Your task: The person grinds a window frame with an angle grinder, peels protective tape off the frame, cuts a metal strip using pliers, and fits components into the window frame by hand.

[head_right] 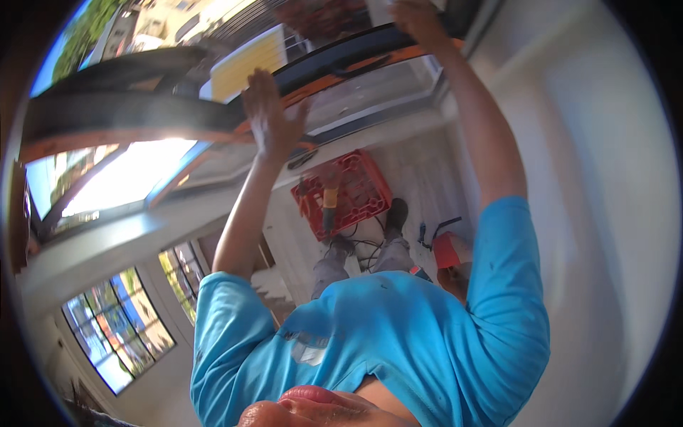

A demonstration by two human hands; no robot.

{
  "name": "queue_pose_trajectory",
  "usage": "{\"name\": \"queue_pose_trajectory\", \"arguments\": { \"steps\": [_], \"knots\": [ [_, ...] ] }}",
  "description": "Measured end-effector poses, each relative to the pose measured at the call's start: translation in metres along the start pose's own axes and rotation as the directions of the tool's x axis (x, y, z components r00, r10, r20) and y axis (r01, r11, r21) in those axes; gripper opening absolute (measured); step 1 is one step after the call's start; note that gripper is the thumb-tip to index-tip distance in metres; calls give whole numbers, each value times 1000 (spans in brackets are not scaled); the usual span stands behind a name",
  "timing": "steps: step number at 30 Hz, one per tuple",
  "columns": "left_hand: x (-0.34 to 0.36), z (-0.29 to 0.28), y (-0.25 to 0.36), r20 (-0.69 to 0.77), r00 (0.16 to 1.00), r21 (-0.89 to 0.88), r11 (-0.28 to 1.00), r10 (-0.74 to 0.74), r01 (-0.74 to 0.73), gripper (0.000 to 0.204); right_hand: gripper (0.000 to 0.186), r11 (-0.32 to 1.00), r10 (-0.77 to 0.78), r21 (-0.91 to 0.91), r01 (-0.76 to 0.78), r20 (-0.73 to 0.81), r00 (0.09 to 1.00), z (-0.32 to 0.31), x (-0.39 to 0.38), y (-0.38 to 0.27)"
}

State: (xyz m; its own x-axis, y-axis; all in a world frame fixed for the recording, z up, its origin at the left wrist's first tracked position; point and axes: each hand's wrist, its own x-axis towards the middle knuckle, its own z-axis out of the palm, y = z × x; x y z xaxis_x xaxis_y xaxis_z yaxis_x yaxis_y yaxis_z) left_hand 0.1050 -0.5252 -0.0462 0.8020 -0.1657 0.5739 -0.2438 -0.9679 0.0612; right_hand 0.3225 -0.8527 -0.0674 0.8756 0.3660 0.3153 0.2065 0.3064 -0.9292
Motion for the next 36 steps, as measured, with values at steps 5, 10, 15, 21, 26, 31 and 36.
{"name": "queue_pose_trajectory", "arguments": {
  "steps": [5, 10, 15, 21, 26, 31, 36],
  "knots": [
    [-6, 1, -2, 164, 984, 27, 997, -75, 72, 97, 41, 998, 48, -28, -48, -15, 999, 8, -5, -3],
    [-13, -3, -10, 195, 980, 17, 999, -45, 43, 98, 39, 963, -31, -268, 1, -109, 994, 22, -3, -11],
    [-10, -8, -9, 252, 966, -27, 997, -59, 68, 99, 21, 961, -146, -252, -115, -814, 562, 66, -68, -7],
    [-9, -11, -11, 290, 956, -32, 998, -45, 57, 98, 13, 658, 432, 740, 142, -524, 734, 145, -70, -10],
    [-9, -13, -8, 325, 945, -26, 998, -45, 57, 97, 20, 978, -115, -211, 8, -502, 857, 203, -57, -53],
    [-8, -17, -11, 271, 963, -97, 995, -6, 34, 88, 21, 898, -181, -434, 71, -217, 959, 219, -46, -55],
    [-23, -40, -32, 241, 970, -126, 992, 40, -10, 86, 25, 887, -250, -449, 106, -274, 929, 213, -5, -34]
  ]
}}
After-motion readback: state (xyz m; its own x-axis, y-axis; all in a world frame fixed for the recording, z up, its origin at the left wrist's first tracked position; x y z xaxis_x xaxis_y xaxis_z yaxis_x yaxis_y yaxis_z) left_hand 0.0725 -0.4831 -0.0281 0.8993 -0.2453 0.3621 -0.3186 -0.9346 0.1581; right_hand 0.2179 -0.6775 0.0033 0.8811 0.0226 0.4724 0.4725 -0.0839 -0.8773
